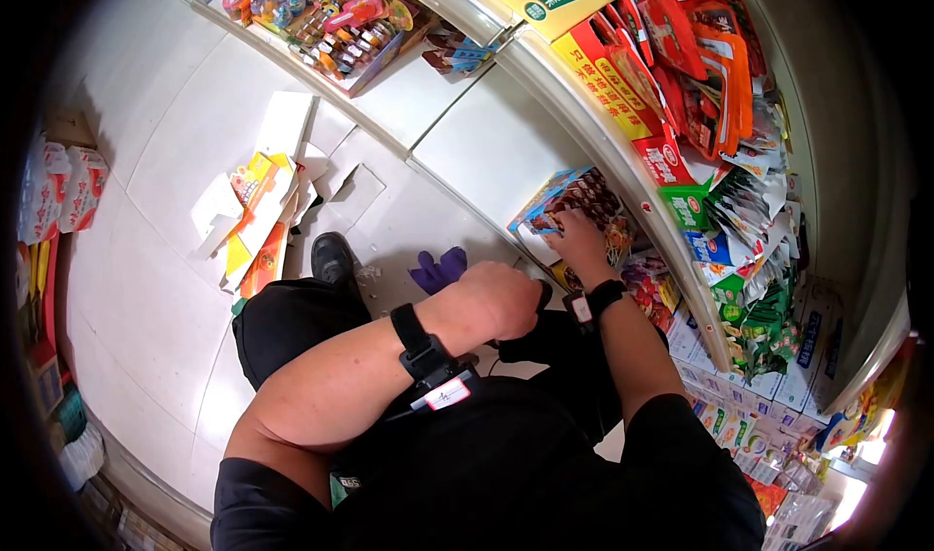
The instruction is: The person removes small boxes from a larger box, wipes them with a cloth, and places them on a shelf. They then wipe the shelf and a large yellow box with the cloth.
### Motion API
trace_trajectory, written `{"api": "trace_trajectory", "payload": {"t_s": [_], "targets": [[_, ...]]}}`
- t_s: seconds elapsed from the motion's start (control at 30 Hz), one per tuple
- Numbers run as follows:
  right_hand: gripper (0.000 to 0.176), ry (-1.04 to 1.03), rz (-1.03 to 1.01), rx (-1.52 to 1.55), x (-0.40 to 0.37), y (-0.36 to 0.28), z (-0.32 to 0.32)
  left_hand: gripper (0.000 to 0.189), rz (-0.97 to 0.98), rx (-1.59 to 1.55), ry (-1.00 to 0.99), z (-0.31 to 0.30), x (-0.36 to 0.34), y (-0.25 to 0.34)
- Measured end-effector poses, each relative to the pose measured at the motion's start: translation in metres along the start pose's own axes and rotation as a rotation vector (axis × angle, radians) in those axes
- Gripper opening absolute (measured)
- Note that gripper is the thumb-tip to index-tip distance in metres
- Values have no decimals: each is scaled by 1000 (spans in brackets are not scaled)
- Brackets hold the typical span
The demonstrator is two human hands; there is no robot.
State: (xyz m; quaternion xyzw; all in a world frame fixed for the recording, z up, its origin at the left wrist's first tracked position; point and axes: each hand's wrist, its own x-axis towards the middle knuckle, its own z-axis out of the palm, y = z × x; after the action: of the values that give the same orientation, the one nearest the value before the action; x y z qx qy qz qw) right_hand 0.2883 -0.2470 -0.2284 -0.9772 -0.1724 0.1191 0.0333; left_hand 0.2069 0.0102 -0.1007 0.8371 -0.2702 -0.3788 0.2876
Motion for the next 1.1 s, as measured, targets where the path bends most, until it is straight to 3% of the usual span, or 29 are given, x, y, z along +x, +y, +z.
{"api": "trace_trajectory", "payload": {"t_s": [0.17, 0.27, 0.33, 0.43, 0.83, 1.1], "targets": [[36, 77, 30, -146, 5, 5, -7, 28, -2, -12, 8, 0, 1, -2], [52, 167, 23, -149, 6, 7, -6, 28, 0, -13, 9, 0, 1, -2], [72, 202, 48, -133, 6, 8, -5, 27, -2, -12, 19, 3, 3, -3], [81, 133, 106, -134, 9, 19, 3, 27, -3, -13, 10, 4, 4, -3], [84, -12, 159, -95, 19, 12, -2, 36, 21, -11, -22, 8, 12, -5], [88, 107, 29, -39, 19, 15, 1, 36, 25, -34, -5, 7, 11, -7]]}}
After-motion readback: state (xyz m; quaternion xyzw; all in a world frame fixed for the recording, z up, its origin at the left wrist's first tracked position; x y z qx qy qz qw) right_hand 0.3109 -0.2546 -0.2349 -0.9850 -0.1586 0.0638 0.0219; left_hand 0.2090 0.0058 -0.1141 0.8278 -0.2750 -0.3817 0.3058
